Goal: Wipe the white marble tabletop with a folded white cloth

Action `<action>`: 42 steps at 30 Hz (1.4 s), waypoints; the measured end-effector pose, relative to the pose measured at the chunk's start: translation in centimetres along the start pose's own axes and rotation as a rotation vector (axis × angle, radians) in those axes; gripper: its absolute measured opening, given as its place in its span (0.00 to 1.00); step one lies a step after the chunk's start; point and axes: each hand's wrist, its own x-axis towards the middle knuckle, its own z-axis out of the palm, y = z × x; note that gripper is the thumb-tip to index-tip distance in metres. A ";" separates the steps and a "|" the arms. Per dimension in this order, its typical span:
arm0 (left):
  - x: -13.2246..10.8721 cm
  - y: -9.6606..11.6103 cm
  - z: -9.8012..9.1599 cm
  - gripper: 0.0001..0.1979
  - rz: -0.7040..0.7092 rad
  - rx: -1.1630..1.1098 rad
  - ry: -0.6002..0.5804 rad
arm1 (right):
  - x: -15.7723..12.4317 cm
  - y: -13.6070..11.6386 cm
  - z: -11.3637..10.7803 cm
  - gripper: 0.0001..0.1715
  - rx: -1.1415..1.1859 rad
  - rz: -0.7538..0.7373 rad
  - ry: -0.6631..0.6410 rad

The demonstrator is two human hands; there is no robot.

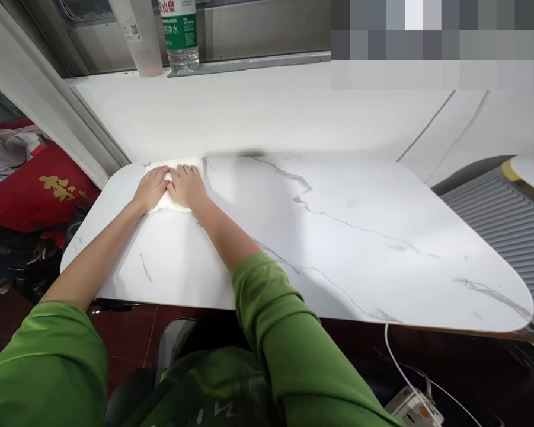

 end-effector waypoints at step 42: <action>3.4 17.7 5.8 0.22 0.033 -0.173 0.002 | -8.8 14.7 -6.2 0.31 -0.025 0.134 -0.003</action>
